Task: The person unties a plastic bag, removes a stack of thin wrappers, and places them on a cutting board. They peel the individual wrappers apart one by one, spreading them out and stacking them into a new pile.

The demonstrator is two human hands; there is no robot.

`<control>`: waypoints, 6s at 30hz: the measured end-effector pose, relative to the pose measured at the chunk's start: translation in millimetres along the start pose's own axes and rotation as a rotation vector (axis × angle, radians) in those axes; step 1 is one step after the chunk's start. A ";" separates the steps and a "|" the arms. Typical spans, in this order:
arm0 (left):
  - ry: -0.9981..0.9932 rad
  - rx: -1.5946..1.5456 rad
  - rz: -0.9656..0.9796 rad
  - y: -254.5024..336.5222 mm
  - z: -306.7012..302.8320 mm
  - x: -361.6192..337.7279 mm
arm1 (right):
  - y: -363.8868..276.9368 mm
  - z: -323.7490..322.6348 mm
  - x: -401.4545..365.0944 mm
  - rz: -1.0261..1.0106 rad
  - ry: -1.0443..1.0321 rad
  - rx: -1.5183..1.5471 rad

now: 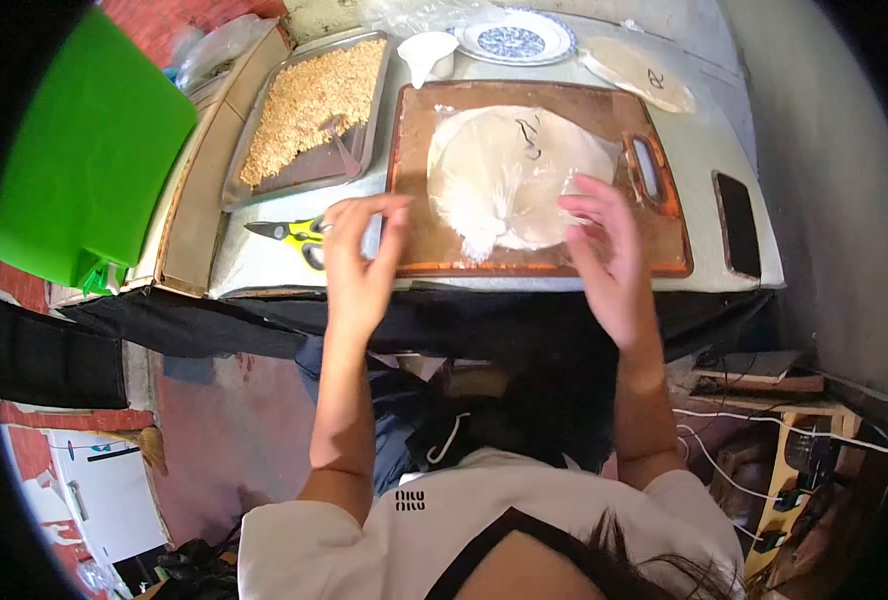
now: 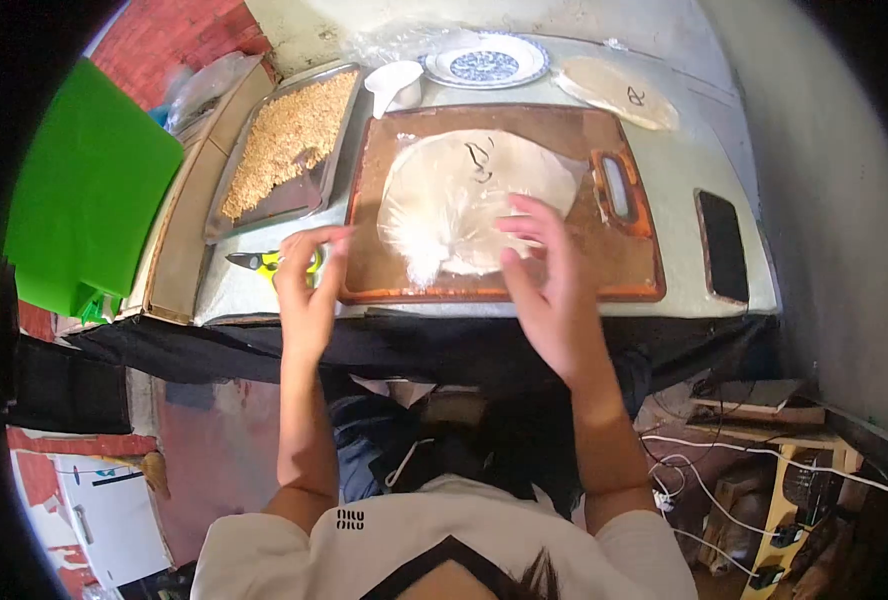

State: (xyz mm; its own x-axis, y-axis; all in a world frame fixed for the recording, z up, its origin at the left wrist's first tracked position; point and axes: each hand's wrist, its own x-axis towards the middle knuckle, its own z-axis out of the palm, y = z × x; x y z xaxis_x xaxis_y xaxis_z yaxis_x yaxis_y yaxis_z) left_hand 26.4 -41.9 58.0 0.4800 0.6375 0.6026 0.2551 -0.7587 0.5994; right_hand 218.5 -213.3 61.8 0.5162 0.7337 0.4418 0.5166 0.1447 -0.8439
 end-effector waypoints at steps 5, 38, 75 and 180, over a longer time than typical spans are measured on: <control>-0.235 -0.180 0.012 23.5 38.1 4.4 | 12.8 35.7 9.5 -0.173 0.026 -0.230; -0.511 -0.250 0.047 28.5 38.5 6.5 | 15.8 29.3 15.2 0.148 -0.233 0.051; -0.578 -0.243 0.415 14.9 37.0 2.8 | 6.3 20.9 35.8 -0.364 -0.563 -0.431; 0.178 0.531 0.413 13.5 74.6 -35.6 | 17.2 50.3 4.1 -0.157 0.114 -0.124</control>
State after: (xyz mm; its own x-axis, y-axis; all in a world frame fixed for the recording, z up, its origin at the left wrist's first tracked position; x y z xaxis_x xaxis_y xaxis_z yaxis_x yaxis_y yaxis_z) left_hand 75.4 -84.8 5.3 0.4934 0.2600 0.8300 0.4789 -0.8778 -0.0097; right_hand 195.2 -174.4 33.7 0.4929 0.6278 0.6024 0.6729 0.1639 -0.7214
